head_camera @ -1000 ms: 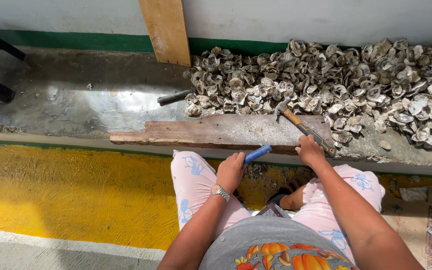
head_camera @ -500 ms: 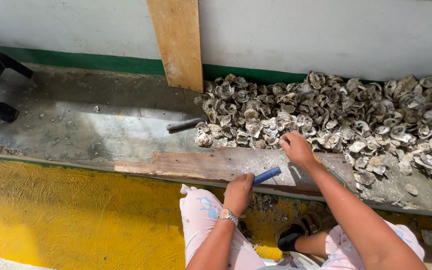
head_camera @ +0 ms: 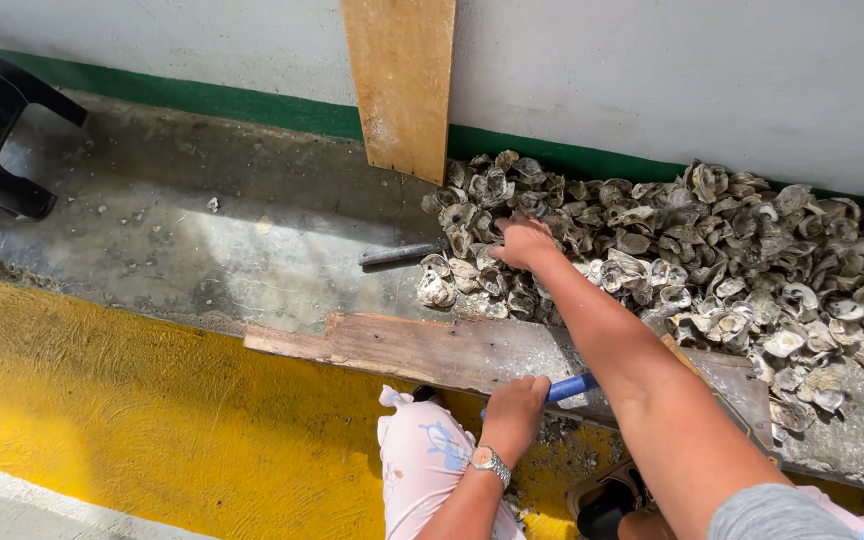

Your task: Breaking and processing empty oyster shells using a hammer and a chisel on a wooden plank workbench.

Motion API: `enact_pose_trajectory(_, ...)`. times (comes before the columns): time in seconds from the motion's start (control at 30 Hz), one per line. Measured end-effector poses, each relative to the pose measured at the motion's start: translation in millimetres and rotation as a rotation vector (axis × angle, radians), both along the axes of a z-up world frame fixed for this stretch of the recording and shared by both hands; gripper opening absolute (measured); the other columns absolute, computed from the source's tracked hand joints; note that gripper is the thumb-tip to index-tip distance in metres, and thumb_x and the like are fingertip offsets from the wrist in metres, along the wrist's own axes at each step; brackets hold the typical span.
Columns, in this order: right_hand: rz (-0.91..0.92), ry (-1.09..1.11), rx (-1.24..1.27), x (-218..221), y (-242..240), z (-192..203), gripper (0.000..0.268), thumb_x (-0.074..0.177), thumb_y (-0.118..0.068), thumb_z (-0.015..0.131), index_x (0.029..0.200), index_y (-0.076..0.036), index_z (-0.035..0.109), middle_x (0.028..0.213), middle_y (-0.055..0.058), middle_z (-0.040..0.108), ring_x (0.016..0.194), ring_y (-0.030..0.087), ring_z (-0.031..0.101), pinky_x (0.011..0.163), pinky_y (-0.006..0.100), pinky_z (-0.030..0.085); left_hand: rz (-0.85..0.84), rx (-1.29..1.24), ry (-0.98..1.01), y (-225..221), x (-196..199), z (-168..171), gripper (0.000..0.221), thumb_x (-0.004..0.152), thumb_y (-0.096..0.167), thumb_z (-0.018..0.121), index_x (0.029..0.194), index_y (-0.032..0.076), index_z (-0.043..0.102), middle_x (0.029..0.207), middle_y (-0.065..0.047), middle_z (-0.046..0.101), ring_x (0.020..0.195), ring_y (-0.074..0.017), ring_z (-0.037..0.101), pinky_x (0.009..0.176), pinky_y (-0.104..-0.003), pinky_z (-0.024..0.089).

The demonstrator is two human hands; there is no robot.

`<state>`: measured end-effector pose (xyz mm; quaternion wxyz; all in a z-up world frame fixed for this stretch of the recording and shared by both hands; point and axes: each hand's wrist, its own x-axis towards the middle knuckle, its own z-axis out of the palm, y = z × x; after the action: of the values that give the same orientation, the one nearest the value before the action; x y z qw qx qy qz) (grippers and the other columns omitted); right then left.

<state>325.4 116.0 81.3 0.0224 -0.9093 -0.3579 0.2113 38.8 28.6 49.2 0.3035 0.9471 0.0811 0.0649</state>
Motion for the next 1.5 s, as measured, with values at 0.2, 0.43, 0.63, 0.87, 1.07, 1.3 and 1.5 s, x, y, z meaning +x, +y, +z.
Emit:
enact_pose_trajectory(0.2,0.197,-0.057,0.212,4,-85,-7,0.046,0.088,-0.037,0.073,0.13,-0.018,0.066,0.131,0.009,0.067,0.133,0.033,0.054,0.113,0.049,0.04,0.108,-0.066,0.016,1,1,2,0.015,0.084,0.006,0.067,0.094,0.008,0.056,0.089,-0.013,0.066,0.087,-0.0375,0.066,0.074,-0.05,0.051)
enact_pose_trajectory(0.43,-0.409,0.661,0.836,-30,-211,18,0.046,0.093,-0.027,0.067,0.131,-0.002,0.06,0.117,0.01,0.071,0.107,0.026,0.07,0.09,0.043,0.056,0.176,-0.155,0.035,-11,-4,27,0.017,0.085,0.012,0.072,0.094,0.008,0.058,0.086,-0.015,0.068,0.082,-0.0399,0.065,0.072,-0.052,0.05)
enact_pose_trajectory(0.63,-0.526,1.261,1.13,-103,-288,55,0.059,0.095,-0.021,0.067,0.144,0.004,0.046,0.114,0.01,0.069,0.097,0.017,0.067,0.087,0.036,0.056,0.306,-0.485,0.196,-23,0,40,0.017,0.09,0.018,0.071,0.095,0.008,0.059,0.075,-0.013,0.066,0.069,-0.0315,0.066,0.068,-0.046,0.052)
enact_pose_trajectory(0.87,-0.568,0.738,0.754,-134,-313,-12,0.052,0.091,-0.014,0.066,0.14,-0.002,0.052,0.125,0.01,0.065,0.094,0.015,0.067,0.08,0.032,0.058,0.446,-0.545,-0.026,-26,4,1,0.029,0.091,0.027,0.07,0.108,0.007,0.059,0.076,-0.017,0.065,0.07,-0.0359,0.064,0.067,-0.046,0.05)
enact_pose_trajectory(1.07,-0.476,0.358,0.674,-136,-331,-55,0.045,0.094,-0.018,0.069,0.135,-0.005,0.058,0.122,0.015,0.067,0.095,0.02,0.066,0.08,0.035,0.056,0.337,-0.31,0.01,-33,-1,18,0.031,0.092,0.027,0.068,0.115,0.008,0.059,0.094,-0.019,0.067,0.088,-0.0422,0.065,0.076,-0.051,0.05)
enact_pose_trajectory(1.3,-0.274,-0.473,0.397,-114,-410,-35,0.049,0.084,-0.023,0.071,0.128,-0.002,0.061,0.115,0.015,0.059,0.104,0.029,0.058,0.089,0.044,0.051,0.3,-0.024,-0.017,-31,10,18,0.035,0.089,0.023,0.073,0.118,0.008,0.06,0.105,-0.015,0.064,0.097,-0.0383,0.064,0.082,-0.051,0.05)
enact_pose_trajectory(1.5,-0.199,-0.482,0.44,-113,-421,-41,0.037,0.088,-0.028,0.072,0.113,-0.002,0.063,0.107,0.017,0.06,0.101,0.037,0.057,0.089,0.049,0.049,0.349,0.167,0.043,-17,38,-3,0.032,0.088,0.021,0.075,0.116,0.012,0.062,0.106,-0.01,0.063,0.101,-0.0338,0.063,0.083,-0.052,0.048)
